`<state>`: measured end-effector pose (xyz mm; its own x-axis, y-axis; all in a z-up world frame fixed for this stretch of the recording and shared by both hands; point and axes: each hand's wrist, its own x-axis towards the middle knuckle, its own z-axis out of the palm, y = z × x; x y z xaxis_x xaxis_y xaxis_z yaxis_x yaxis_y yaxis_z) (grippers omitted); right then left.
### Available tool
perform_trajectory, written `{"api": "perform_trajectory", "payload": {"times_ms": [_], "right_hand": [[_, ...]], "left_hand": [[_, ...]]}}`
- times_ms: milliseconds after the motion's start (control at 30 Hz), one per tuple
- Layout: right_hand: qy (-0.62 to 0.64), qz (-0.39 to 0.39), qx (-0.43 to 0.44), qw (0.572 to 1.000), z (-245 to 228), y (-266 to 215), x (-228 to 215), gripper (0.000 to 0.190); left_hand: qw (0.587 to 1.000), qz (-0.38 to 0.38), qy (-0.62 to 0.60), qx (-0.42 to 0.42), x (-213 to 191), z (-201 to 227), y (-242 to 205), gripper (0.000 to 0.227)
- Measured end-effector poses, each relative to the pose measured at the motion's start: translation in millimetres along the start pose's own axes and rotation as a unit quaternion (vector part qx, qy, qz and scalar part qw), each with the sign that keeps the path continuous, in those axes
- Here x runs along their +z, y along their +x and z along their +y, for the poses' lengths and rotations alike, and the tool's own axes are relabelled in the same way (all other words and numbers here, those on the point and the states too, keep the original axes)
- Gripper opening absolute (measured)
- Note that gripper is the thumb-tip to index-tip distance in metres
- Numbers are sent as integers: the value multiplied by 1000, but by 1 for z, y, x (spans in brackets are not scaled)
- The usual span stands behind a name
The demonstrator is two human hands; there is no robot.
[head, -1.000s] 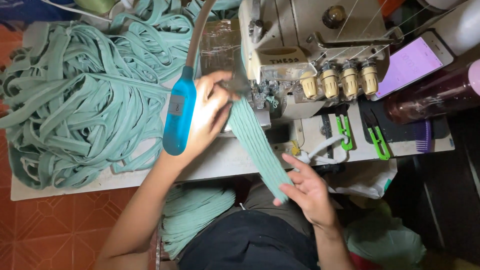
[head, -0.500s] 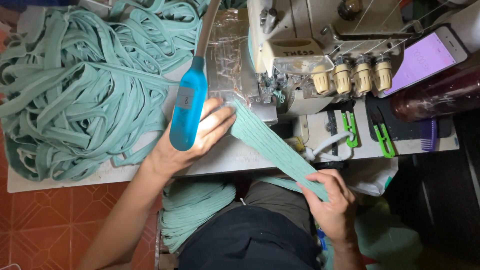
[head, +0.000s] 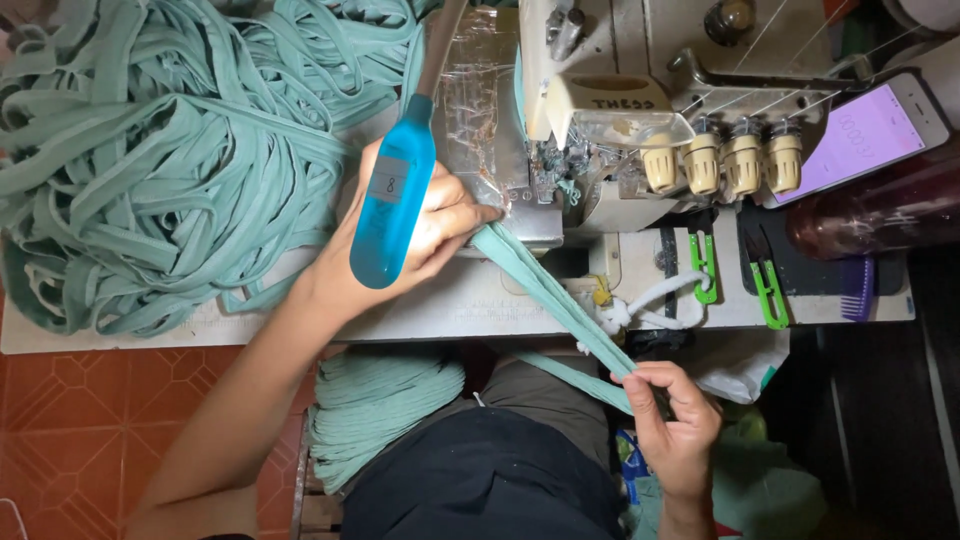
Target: Feeding and sewing long strips of light blue fabric through an industrial overlock machine.
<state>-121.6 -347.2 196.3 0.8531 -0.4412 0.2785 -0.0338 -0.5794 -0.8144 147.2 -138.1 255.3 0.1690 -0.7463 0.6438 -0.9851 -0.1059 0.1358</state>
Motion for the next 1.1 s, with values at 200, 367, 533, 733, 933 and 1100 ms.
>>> {"api": "perform_trajectory", "payload": {"times_ms": [200,367,533,733,933,1100], "right_hand": [[23,7,31,999,4,-6,6,10],[16,3,64,998,2,-9,11,12],[27,-4,169,985,10,-16,20,22],[39,-166,133,976,16,-18,36,9],[107,-213,-24,971,5,-12,55,12],[113,-226,-10,967,6,-16,61,12]], "left_hand": [[995,-56,82,-13,17,-7,-6,13],[998,-54,37,-5,21,-5,-1,8],[996,-15,88,0,7,19,12,15],[943,-60,316,-90,29,76,-6,28],[911,-93,364,-169,40,94,-17,38],[964,-79,195,-161,47,84,-5,53]]}}
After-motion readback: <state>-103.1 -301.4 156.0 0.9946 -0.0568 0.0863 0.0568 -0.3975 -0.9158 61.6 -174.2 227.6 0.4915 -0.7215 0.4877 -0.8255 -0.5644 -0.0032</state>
